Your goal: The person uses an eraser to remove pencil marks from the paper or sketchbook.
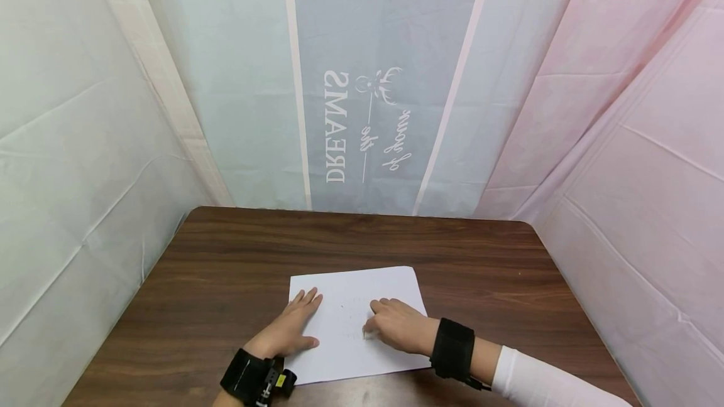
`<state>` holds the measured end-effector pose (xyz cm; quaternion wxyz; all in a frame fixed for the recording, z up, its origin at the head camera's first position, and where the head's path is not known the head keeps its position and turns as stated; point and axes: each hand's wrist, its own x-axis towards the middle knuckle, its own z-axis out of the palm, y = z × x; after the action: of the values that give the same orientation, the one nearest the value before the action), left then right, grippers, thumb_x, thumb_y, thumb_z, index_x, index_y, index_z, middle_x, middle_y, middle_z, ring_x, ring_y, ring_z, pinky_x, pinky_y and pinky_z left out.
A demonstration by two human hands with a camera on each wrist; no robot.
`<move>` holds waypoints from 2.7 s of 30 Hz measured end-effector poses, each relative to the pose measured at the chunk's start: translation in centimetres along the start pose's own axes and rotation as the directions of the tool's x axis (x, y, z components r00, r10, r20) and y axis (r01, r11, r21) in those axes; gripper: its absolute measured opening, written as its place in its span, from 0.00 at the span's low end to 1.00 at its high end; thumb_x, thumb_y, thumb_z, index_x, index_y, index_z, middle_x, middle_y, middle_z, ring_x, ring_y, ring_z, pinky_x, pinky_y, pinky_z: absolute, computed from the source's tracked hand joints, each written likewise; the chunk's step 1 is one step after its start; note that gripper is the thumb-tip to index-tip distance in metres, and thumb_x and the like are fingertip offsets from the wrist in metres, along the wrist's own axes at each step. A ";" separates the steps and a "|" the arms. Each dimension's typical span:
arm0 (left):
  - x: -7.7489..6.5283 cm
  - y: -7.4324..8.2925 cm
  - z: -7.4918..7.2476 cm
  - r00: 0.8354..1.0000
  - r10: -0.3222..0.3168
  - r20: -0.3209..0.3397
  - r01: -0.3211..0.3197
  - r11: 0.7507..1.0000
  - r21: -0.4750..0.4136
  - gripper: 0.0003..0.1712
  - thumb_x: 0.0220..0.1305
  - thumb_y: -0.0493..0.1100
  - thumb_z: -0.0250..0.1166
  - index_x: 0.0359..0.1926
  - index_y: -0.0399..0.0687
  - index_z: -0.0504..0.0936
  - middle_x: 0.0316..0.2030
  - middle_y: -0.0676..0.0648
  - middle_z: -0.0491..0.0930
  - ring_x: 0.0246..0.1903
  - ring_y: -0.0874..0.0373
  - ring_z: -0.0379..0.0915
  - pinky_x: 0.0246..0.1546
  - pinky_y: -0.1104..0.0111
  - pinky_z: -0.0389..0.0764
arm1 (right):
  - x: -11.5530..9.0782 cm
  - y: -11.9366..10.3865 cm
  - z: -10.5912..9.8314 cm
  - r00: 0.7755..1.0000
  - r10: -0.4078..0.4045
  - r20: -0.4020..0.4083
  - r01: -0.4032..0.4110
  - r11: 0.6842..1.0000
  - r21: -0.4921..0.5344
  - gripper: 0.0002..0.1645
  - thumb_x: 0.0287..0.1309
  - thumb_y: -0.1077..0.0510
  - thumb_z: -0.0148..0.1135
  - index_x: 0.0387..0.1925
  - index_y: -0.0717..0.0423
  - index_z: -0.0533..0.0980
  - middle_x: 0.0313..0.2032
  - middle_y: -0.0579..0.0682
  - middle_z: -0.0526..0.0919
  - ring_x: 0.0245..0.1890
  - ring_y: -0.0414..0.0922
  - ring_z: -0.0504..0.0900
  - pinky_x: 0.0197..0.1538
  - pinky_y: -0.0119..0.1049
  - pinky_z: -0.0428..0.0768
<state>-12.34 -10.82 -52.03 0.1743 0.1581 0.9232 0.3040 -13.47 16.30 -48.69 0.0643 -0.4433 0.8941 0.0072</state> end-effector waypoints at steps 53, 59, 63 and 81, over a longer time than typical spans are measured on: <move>-0.1 0.0 -0.1 1.000 0.007 -0.007 -0.007 1.000 -0.010 0.50 0.54 0.40 0.77 0.74 0.36 0.64 0.78 0.35 0.54 0.79 0.33 0.43 0.77 0.39 0.50 | -1.0 0.5 -0.1 0.999 0.029 0.013 -0.029 0.999 0.015 0.14 0.59 0.59 0.72 0.47 0.43 0.88 0.35 0.43 0.81 0.34 0.35 0.76 0.41 0.30 0.80; -0.2 0.1 -0.1 1.000 0.005 -0.006 -0.005 1.000 -0.011 0.50 0.54 0.40 0.77 0.74 0.36 0.63 0.78 0.35 0.54 0.79 0.33 0.43 0.77 0.39 0.49 | -1.0 0.6 -0.2 0.999 0.032 0.021 -0.033 0.999 0.022 0.15 0.58 0.59 0.72 0.47 0.43 0.88 0.34 0.43 0.81 0.32 0.34 0.73 0.40 0.29 0.79; -0.2 0.1 -0.1 1.000 -0.002 -0.006 0.002 1.000 -0.014 0.50 0.54 0.40 0.77 0.74 0.37 0.64 0.79 0.36 0.54 0.79 0.33 0.42 0.77 0.38 0.50 | -1.1 0.7 -0.2 0.999 0.034 0.020 -0.035 0.999 0.028 0.15 0.58 0.59 0.73 0.47 0.43 0.88 0.34 0.43 0.81 0.32 0.34 0.72 0.39 0.29 0.78; -0.2 0.1 -0.1 1.000 0.000 -0.008 -0.001 1.000 -0.013 0.49 0.54 0.40 0.77 0.75 0.37 0.63 0.79 0.36 0.54 0.79 0.33 0.42 0.77 0.39 0.50 | -1.6 1.0 -0.3 0.999 0.032 0.019 -0.032 0.999 0.007 0.14 0.57 0.58 0.73 0.46 0.44 0.88 0.33 0.43 0.80 0.31 0.34 0.71 0.38 0.30 0.78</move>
<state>-12.23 -10.90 -51.86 0.1717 0.1560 0.9217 0.3108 -13.30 18.18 -48.26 0.0743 -0.4285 0.9004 0.0091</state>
